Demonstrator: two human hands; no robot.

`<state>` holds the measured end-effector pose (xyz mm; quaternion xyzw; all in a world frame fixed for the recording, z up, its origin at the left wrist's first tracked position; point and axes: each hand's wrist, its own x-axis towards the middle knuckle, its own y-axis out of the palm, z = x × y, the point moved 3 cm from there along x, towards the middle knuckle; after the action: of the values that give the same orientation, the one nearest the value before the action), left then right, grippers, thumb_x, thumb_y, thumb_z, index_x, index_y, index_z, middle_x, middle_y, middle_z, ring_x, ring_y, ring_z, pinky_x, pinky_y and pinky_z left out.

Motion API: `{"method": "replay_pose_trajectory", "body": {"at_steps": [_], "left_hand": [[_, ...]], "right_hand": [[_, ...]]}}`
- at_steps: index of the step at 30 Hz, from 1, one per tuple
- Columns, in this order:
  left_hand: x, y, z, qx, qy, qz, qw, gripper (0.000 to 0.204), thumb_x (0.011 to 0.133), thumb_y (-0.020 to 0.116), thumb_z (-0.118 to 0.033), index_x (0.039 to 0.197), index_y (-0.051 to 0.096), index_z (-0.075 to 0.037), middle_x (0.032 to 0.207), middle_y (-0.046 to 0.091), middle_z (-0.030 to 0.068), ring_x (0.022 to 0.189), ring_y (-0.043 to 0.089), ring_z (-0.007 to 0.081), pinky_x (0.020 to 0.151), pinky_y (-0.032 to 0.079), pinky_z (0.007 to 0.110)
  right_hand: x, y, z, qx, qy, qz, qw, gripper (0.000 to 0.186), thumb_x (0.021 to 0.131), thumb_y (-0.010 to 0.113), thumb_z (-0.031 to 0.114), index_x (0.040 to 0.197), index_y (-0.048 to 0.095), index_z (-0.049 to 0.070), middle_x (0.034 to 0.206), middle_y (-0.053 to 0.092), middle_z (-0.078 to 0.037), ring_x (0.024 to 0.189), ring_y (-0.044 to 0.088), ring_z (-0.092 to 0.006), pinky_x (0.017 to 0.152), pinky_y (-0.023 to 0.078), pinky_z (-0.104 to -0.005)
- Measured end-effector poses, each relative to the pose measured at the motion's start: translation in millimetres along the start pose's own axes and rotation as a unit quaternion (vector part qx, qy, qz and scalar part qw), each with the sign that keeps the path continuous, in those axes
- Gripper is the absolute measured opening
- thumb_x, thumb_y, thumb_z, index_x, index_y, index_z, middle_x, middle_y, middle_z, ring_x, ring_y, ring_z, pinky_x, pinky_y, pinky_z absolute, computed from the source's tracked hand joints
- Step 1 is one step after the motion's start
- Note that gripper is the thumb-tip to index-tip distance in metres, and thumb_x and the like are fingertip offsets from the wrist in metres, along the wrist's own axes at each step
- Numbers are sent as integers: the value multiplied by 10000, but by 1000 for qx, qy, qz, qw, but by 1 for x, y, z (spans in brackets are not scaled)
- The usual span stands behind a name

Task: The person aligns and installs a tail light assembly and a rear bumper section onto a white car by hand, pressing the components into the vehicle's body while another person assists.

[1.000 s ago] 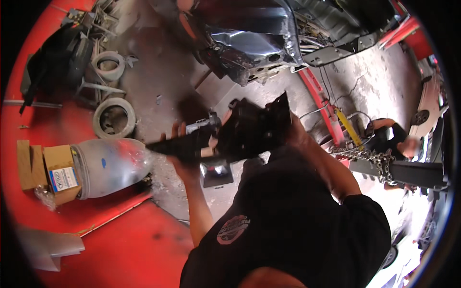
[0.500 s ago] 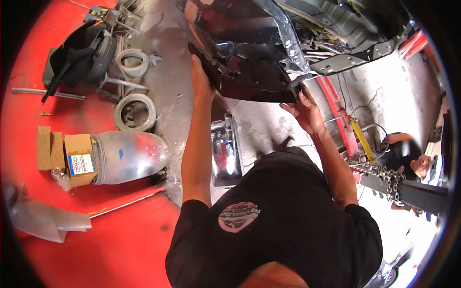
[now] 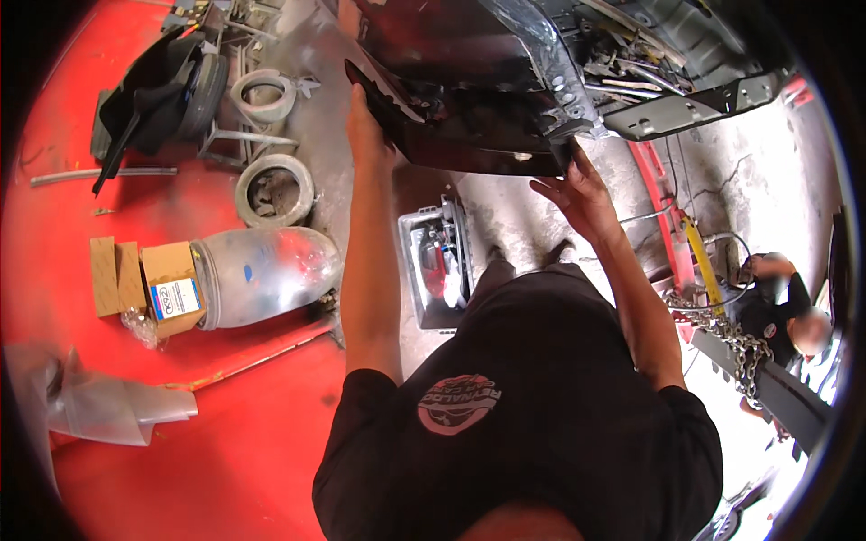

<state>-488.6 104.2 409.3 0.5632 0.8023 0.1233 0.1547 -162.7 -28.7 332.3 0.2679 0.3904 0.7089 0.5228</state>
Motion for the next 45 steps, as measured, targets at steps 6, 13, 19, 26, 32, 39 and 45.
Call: {"method": "replay_pose_trajectory", "body": {"at_steps": [6,13,19,26,32,39,45], "left_hand": [[17,-2,-5,71,5,31,997,515,1032,518,-559,1260,619,-109,1061,674,28,884,645,155,715,517,300],[17,13,-10,115,-30,34,992,560,1049,501,-542,1347,579,-74,1206,662,53,1018,650,173,820,498,327],[27,14,-4,121,-30,67,990,548,1070,501,-479,1392,548,-37,1284,662,101,1121,662,226,990,522,375],[36,17,1,101,20,114,988,540,1096,451,-393,1459,471,7,1420,569,125,1266,582,261,1082,478,404],[44,23,1,127,5,116,985,547,1101,418,-400,1492,431,-18,1454,544,138,1303,563,304,1111,465,457],[48,25,-5,157,9,141,977,507,1082,390,-390,1459,486,-64,1434,576,131,1301,584,319,1100,497,492],[14,39,-2,173,53,166,969,508,1079,405,-373,1477,469,-64,1430,569,133,1301,576,326,1121,474,471]], "right_hand": [[2,11,-5,-39,-34,-31,998,973,995,671,378,1643,9,81,1536,407,-186,1250,587,-415,1084,483,-543],[5,24,-7,-53,-61,-58,995,965,1009,635,423,1640,-8,76,1532,403,-239,1309,550,-457,1055,511,-522],[18,19,-6,-45,-64,-89,993,931,1026,589,461,1645,-5,101,1400,531,-227,1240,612,-416,999,550,-504],[21,23,0,-47,-86,-124,987,1113,974,648,534,1619,-116,46,1370,573,-262,1097,695,-368,950,582,-460],[27,19,-3,-75,-103,-137,982,1110,979,664,504,1618,-110,32,1492,452,-289,1113,682,-334,905,614,-397],[34,23,-8,-127,-110,-197,966,1044,974,673,512,1642,15,54,1248,658,-211,1011,715,-272,853,611,-372],[37,14,-17,-187,-148,-261,936,1065,937,700,565,1598,162,-74,975,708,-177,752,685,-181,672,579,-314]]}}
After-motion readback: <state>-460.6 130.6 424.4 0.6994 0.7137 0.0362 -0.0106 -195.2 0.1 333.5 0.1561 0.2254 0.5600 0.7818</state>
